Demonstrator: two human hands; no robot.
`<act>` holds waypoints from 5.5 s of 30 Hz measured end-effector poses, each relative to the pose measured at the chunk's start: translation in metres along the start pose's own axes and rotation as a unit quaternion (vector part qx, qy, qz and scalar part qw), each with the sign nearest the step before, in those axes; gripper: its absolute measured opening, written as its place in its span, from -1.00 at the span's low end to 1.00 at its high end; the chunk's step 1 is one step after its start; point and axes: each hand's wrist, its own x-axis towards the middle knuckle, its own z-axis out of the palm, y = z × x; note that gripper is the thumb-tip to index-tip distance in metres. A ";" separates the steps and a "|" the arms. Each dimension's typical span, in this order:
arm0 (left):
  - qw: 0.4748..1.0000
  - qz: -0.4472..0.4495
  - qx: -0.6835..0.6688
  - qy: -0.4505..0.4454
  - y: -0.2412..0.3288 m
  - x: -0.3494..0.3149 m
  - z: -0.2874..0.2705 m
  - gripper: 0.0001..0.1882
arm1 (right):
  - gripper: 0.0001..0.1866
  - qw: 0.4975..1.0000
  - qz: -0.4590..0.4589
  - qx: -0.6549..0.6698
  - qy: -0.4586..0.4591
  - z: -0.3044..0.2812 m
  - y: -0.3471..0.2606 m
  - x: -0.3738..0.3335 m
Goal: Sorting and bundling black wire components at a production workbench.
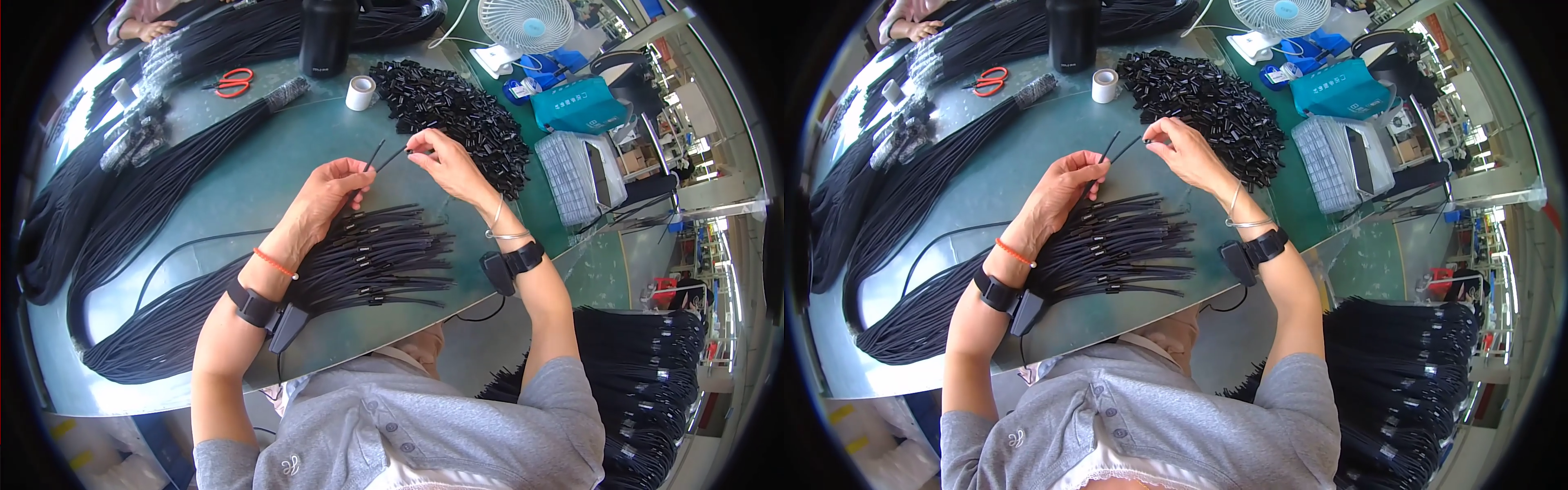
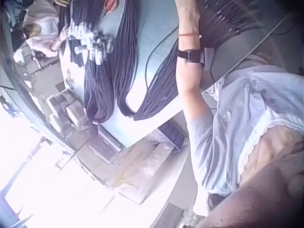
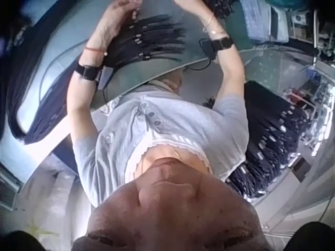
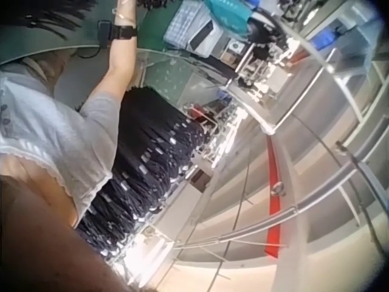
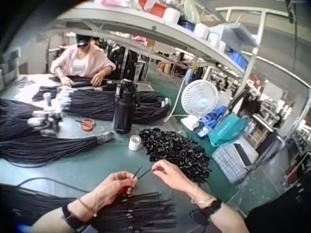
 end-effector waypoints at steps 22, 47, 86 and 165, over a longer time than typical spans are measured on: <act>1.000 0.018 -0.010 -0.015 0.004 -0.005 0.003 -0.84 | -0.86 0.951 -0.156 -0.254 0.085 0.006 -0.007 -0.010; 0.997 0.045 0.049 -0.025 -0.016 0.004 -0.005 -0.89 | -0.87 0.985 -0.095 0.021 -0.144 -0.006 -0.061 -0.002; 0.758 -0.222 0.540 0.293 0.105 -0.343 -0.239 -0.25 | -0.03 0.998 -0.013 -0.058 -0.007 0.020 -0.055 -0.182; 0.943 0.282 0.160 0.076 0.114 -0.152 -0.015 -0.79 | 0.00 0.832 -0.218 0.471 -0.197 0.005 -0.185 0.054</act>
